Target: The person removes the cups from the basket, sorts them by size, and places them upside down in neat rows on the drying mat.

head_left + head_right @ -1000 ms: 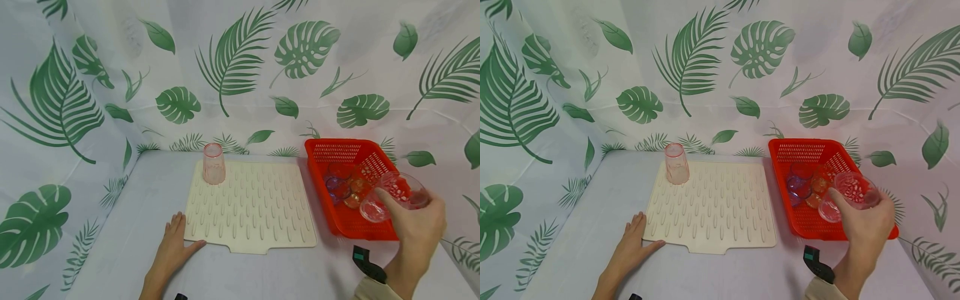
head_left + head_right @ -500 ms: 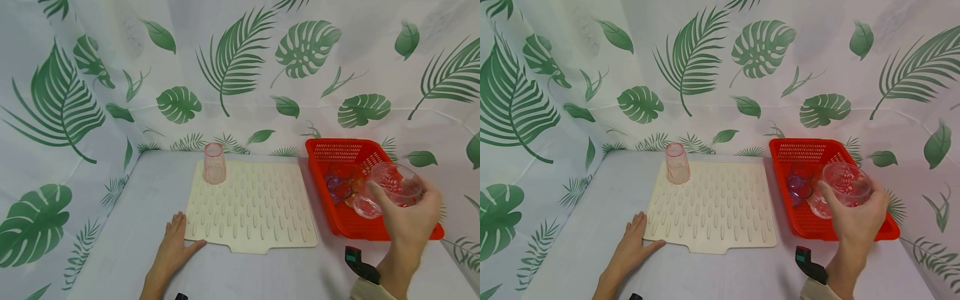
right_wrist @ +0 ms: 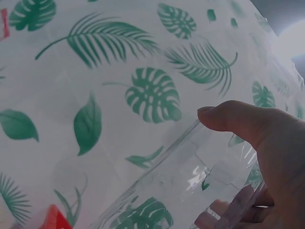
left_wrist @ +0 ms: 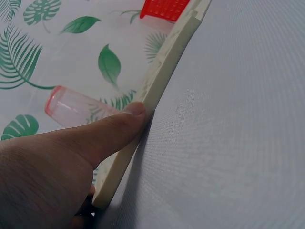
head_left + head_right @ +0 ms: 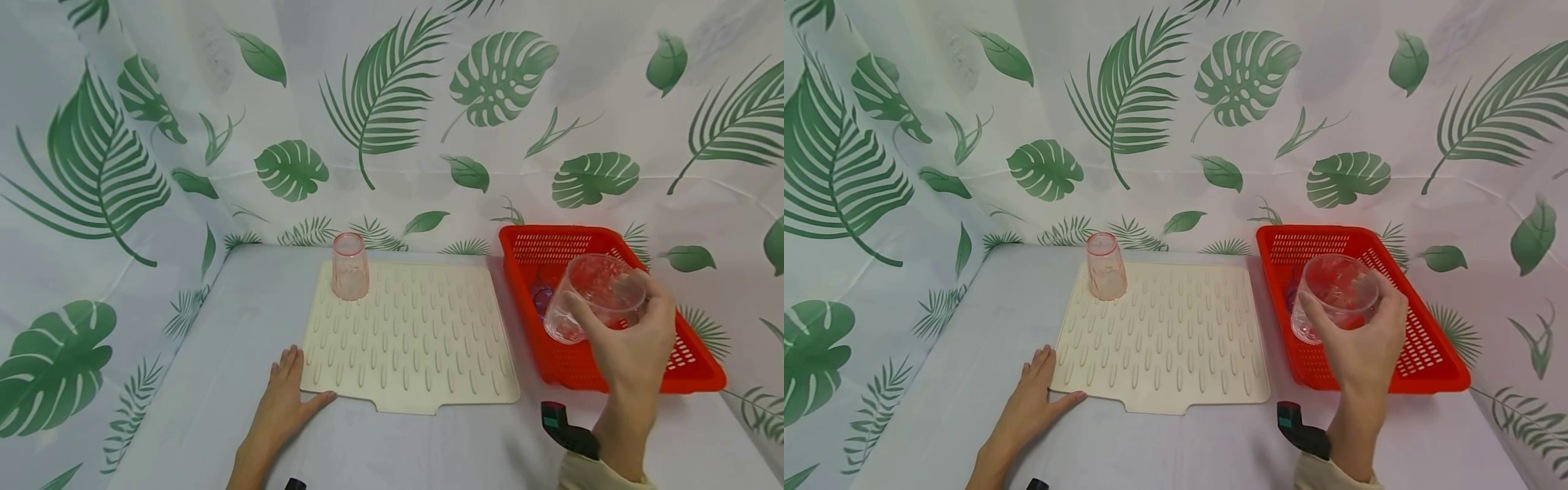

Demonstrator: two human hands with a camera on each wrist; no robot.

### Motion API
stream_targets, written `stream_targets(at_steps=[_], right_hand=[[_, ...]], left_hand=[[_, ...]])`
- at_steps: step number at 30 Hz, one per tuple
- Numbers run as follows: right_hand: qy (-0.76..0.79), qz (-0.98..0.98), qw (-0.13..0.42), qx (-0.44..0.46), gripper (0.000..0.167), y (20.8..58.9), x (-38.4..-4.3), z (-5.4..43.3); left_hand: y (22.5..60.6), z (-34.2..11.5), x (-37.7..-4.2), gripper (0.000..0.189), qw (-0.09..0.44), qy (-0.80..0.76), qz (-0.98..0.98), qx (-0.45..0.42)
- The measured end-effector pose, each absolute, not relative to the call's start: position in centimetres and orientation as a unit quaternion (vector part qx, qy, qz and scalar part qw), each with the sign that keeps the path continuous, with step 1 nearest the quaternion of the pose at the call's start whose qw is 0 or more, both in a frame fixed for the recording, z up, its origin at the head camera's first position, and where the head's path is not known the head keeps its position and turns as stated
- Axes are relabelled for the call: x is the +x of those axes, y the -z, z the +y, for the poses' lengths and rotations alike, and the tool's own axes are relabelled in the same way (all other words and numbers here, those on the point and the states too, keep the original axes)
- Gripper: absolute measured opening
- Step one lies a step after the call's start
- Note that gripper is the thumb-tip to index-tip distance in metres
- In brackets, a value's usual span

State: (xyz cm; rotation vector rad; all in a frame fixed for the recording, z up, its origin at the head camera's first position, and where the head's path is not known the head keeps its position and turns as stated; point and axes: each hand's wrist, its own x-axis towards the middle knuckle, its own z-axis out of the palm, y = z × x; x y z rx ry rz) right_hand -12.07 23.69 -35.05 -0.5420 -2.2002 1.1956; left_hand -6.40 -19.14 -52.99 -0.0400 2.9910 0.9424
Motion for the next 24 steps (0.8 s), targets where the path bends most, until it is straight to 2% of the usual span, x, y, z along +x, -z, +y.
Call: stream_targets(at_steps=[24], right_hand=[[-0.447, -0.843, 0.293, -0.053, 0.082, 35.3, -11.6, 20.7]], left_hand=[[52.0, -19.2, -6.5, 0.111, 0.026, -0.302, 0.953, -0.02]])
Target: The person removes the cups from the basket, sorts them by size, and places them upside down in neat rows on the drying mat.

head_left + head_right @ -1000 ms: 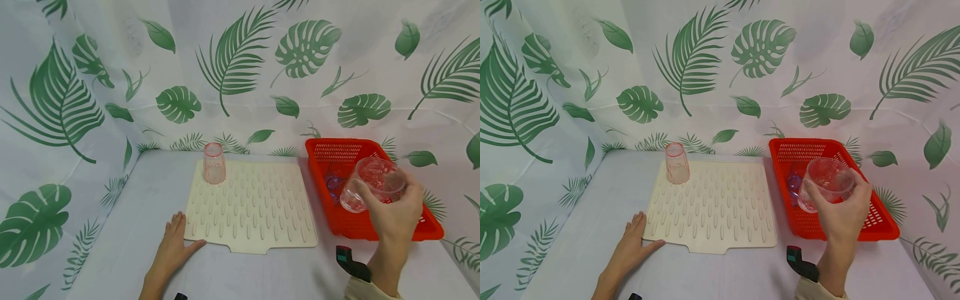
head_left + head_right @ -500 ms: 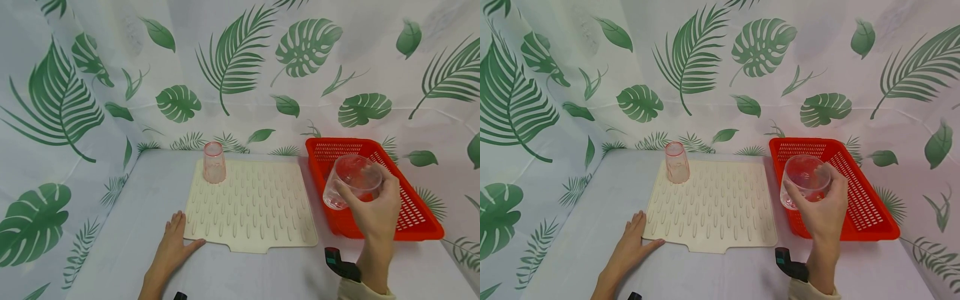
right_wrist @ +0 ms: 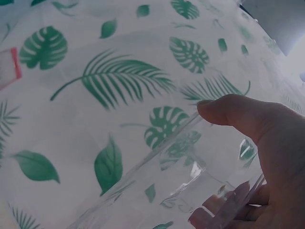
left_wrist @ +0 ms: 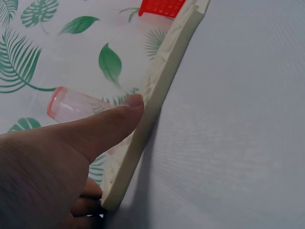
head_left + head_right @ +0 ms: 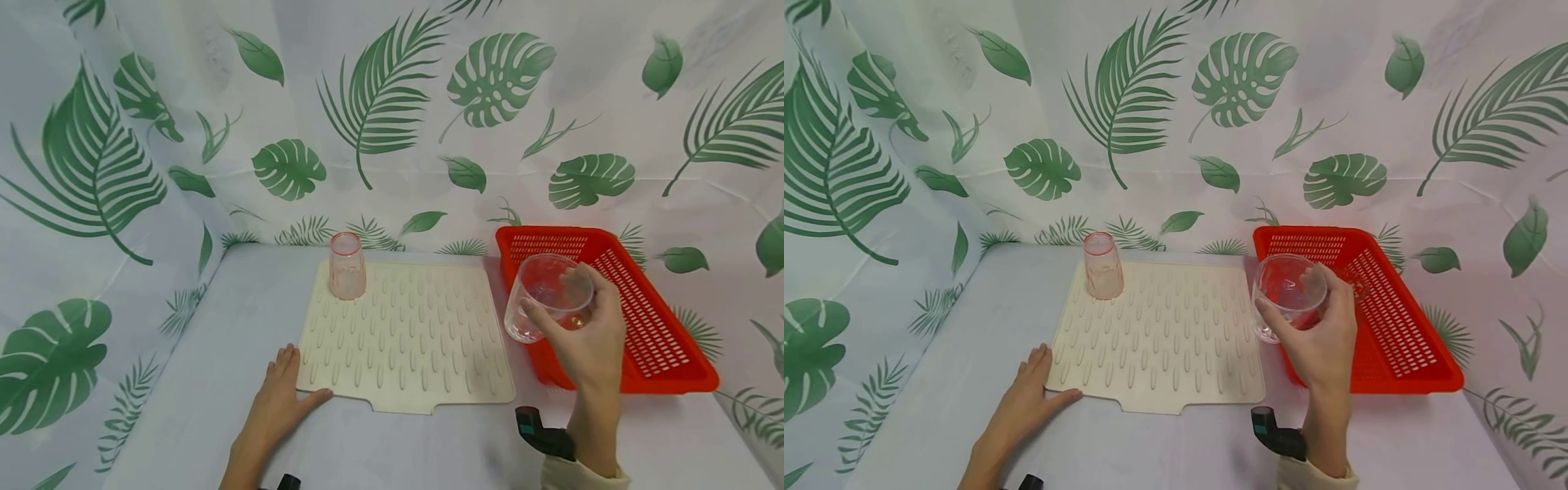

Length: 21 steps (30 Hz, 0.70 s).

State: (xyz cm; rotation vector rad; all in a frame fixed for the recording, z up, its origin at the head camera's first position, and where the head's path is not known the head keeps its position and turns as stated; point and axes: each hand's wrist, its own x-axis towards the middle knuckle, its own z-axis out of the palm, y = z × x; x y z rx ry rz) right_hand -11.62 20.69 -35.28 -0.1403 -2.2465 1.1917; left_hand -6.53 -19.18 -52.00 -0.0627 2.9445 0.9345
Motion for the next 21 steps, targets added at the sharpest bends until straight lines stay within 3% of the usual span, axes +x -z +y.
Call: stream_targets(at_steps=[15, 21], right_hand=[[-0.474, -0.839, 0.267, 0.026, 0.081, 35.4, -11.9, 20.0], [-0.494, -0.834, 0.241, 0.059, 0.082, 35.8, -12.2, 19.6]], left_hand=[[49.1, -17.8, -8.9, 0.113, 0.05, -0.349, 0.936, 0.0], [46.8, -16.2, -9.7, 0.111, 0.035, -0.365, 0.93, 0.03]])
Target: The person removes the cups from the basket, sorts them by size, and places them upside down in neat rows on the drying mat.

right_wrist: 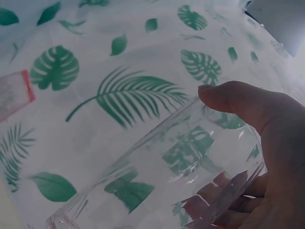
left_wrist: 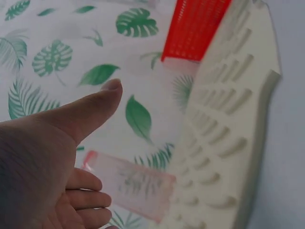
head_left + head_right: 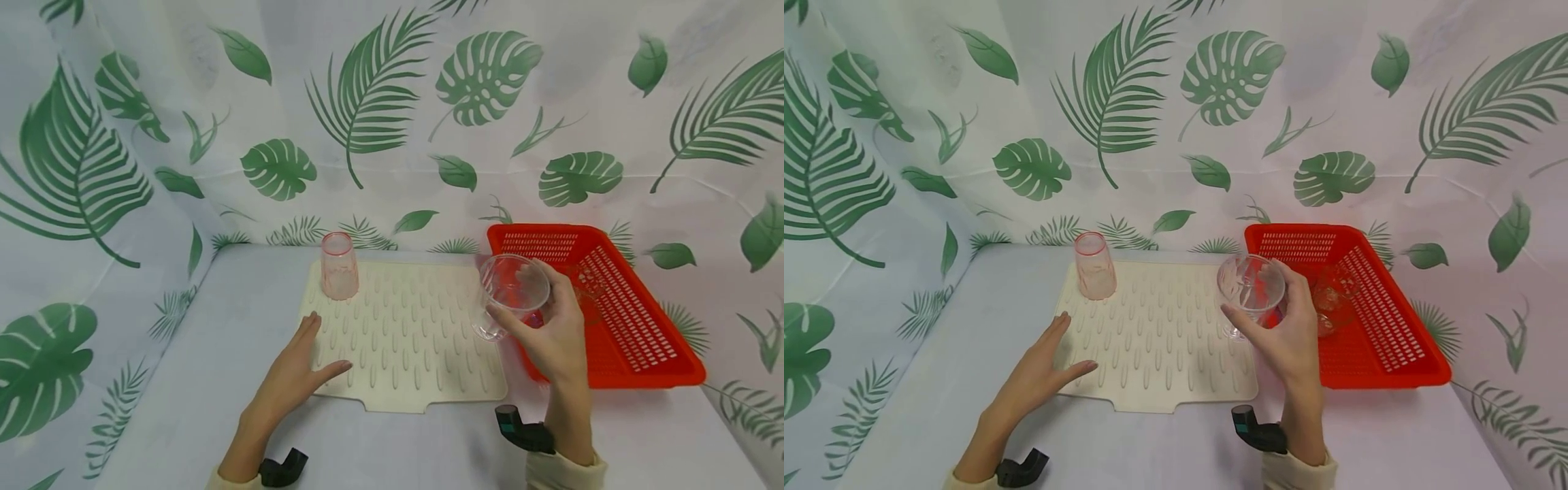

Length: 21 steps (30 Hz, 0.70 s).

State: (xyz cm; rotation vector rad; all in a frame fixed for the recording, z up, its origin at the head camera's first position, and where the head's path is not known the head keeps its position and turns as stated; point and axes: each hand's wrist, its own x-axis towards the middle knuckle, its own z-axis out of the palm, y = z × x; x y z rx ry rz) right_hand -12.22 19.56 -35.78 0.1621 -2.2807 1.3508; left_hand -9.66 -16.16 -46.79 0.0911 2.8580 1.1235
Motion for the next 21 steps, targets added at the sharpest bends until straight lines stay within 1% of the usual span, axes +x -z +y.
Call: stream_targets(at_steps=[6, 11, 15, 19, 21], right_hand=[[-0.494, -0.841, 0.206, 0.079, 0.086, 36.0, -12.4, 18.8], [-0.519, -0.82, 0.196, 0.142, 0.087, 36.4, -12.7, 18.1], [-0.569, -0.782, 0.167, 0.195, 0.086, 36.6, -12.8, 17.3], [-0.572, -0.778, 0.14, 0.217, 0.087, 36.7, -12.5, 16.5], [-0.555, -0.789, 0.137, 0.225, 0.087, 36.7, -12.3, 16.2]], left_hand=[[44.2, -14.4, -9.8, 0.11, 0.017, -0.401, 0.913, 0.068], [42.2, -13.0, -9.7, 0.107, 0.012, -0.444, 0.889, 0.106], [41.2, -11.9, -9.7, 0.102, -0.003, -0.475, 0.869, 0.138], [40.5, -11.1, -9.8, 0.096, -0.014, -0.501, 0.846, 0.181], [40.2, -10.7, -9.8, 0.094, -0.018, -0.518, 0.83, 0.208]])
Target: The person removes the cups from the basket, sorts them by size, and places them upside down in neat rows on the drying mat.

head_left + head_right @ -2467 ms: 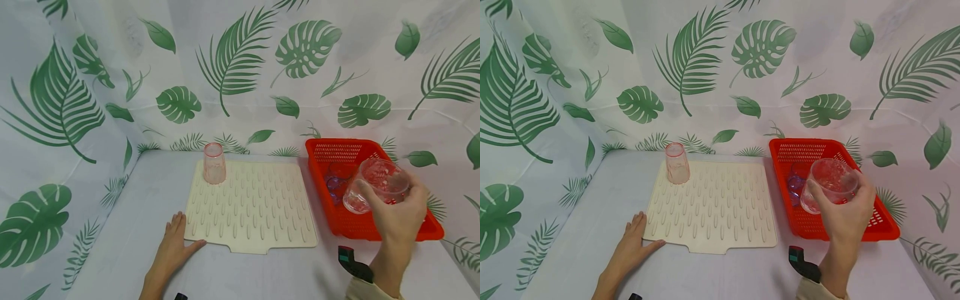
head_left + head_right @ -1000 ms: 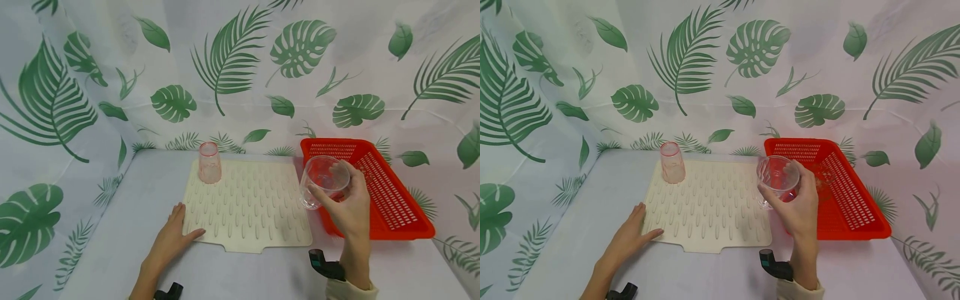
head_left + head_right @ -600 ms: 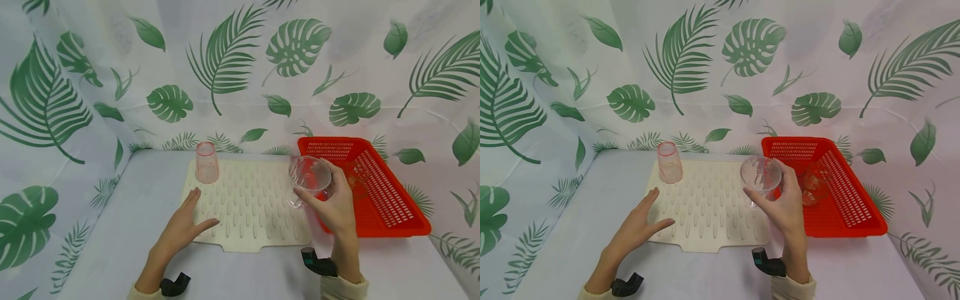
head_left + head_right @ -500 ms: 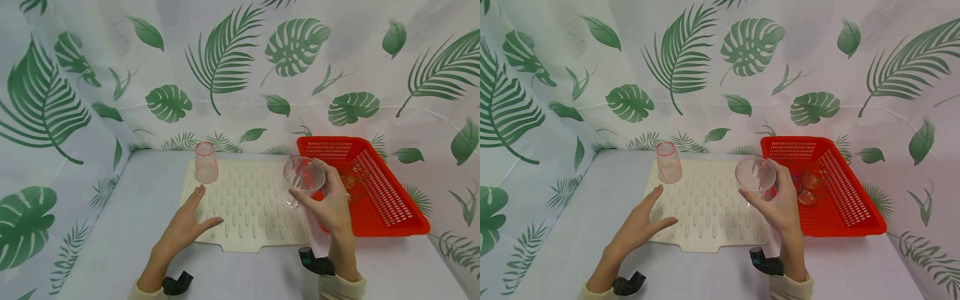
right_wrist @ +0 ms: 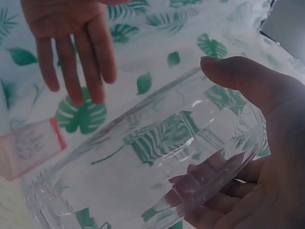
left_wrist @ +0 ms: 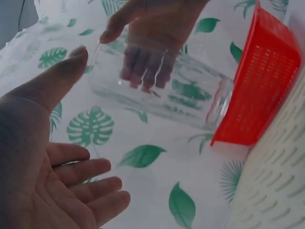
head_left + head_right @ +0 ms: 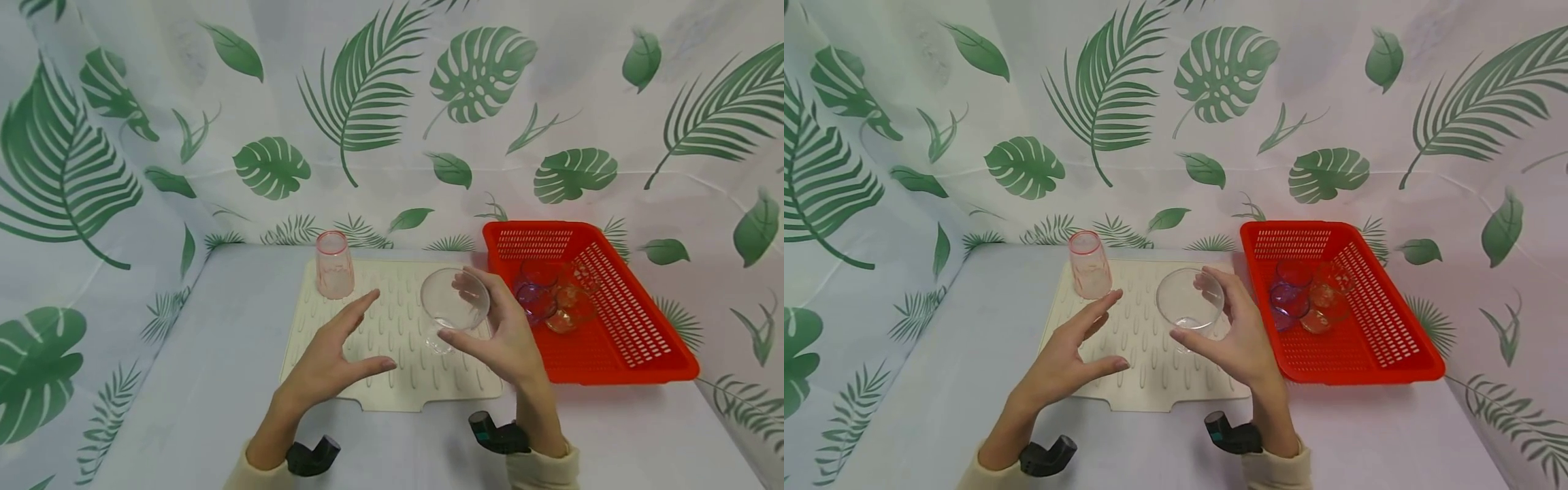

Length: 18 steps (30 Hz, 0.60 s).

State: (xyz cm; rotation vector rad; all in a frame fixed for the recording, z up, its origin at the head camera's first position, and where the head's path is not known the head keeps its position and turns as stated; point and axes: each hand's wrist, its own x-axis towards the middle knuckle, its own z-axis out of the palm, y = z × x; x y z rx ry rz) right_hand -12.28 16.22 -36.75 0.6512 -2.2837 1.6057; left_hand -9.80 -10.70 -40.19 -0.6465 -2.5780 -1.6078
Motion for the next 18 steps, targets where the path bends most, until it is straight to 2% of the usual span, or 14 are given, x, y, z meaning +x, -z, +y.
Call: stream_targets(at_steps=[9, 18], right_hand=[[-0.532, -0.787, 0.098, 0.296, 0.086, 37.1, -12.2, 14.7], [-0.531, -0.775, 0.047, 0.339, 0.087, 37.1, -11.7, 13.2]], left_hand=[[39.8, -9.9, -10.0, 0.091, 0.042, 0.578, -0.763, -0.288], [40.4, -10.1, -10.1, 0.093, 0.064, 0.589, -0.743, -0.312]])
